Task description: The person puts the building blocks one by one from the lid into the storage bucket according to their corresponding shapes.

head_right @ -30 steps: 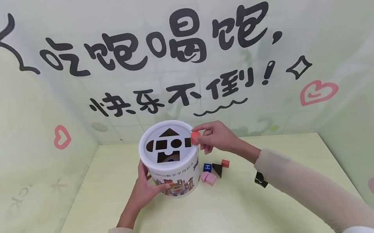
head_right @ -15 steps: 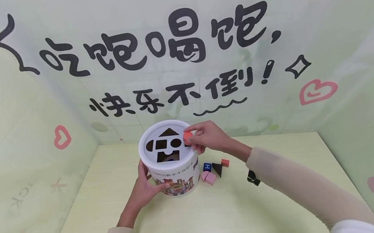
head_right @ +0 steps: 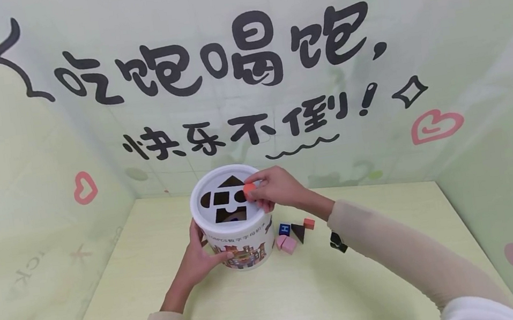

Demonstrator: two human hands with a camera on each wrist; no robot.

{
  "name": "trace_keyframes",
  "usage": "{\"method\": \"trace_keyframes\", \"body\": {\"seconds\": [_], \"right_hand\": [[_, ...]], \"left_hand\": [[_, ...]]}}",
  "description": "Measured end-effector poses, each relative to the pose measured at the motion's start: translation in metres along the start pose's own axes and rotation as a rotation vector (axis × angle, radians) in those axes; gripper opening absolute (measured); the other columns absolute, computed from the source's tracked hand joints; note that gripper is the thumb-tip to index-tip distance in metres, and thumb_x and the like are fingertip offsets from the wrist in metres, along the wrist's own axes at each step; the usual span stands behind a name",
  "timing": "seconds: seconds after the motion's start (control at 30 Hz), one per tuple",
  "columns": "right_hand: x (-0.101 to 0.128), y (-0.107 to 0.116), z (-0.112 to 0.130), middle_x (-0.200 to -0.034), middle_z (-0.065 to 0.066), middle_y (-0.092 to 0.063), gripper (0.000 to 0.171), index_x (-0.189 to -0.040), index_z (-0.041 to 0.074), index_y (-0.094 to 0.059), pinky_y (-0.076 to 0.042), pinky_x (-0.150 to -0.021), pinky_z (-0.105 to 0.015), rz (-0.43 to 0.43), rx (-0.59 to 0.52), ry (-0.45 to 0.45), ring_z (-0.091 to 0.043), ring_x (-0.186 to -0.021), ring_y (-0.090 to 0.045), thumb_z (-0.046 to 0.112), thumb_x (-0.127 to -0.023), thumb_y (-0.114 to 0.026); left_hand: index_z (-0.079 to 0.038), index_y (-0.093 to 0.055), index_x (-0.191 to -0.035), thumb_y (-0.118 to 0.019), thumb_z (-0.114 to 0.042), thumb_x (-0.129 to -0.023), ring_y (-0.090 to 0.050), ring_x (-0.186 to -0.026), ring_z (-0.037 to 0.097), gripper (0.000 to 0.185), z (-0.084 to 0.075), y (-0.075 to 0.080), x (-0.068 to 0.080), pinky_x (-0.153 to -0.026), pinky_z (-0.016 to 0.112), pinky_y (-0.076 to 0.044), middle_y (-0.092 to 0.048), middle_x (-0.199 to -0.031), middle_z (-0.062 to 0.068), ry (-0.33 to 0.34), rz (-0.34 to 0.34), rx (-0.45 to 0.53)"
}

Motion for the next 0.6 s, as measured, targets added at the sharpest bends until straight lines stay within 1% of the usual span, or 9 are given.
{"method": "trace_keyframes", "body": {"seconds": [0.2, 0.5, 0.6], "right_hand": [[-0.006, -0.004, 0.006, -0.066, -0.01, -0.065, 0.031, -0.119, 0.007, -0.068, -0.057, -0.05, -0.032, 0.007, 0.005, 0.002, -0.017, -0.049, -0.059, 0.013, -0.088, -0.07], [-0.015, -0.015, 0.011, -0.066, -0.009, -0.066, 0.032, -0.118, 0.008, -0.068, -0.054, -0.046, -0.027, 0.026, 0.031, -0.003, -0.016, -0.047, -0.058, 0.015, -0.087, -0.071], [-0.016, -0.016, 0.011, -0.066, -0.01, -0.067, 0.033, -0.12, 0.008, -0.067, -0.054, -0.046, -0.027, 0.032, 0.031, -0.012, -0.016, -0.047, -0.058, 0.014, -0.088, -0.071]], "left_hand": [[-0.043, -0.003, -0.152, -0.091, -0.041, -0.064, -0.028, -0.143, 0.023, 0.124, -0.002, 0.0, 0.0, -0.113, 0.059, -0.031, -0.029, -0.154, -0.007, -0.013, 0.007, 0.007], [-0.044, -0.003, -0.152, -0.091, -0.04, -0.064, -0.028, -0.143, 0.021, 0.124, -0.002, 0.0, 0.001, -0.114, 0.059, -0.031, -0.029, -0.154, -0.01, -0.002, 0.008, 0.022], [-0.044, -0.003, -0.151, -0.091, -0.04, -0.064, -0.029, -0.143, 0.02, 0.124, -0.002, 0.0, 0.001, -0.114, 0.059, -0.031, -0.029, -0.153, -0.01, 0.001, 0.005, 0.021]]}}
Point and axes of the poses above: each hand's wrist, its own x-axis away from the middle knuckle, its own y-axis out of the back of the hand, z = x × y, the point moved 8 cm from there along -x, towards the middle knuckle
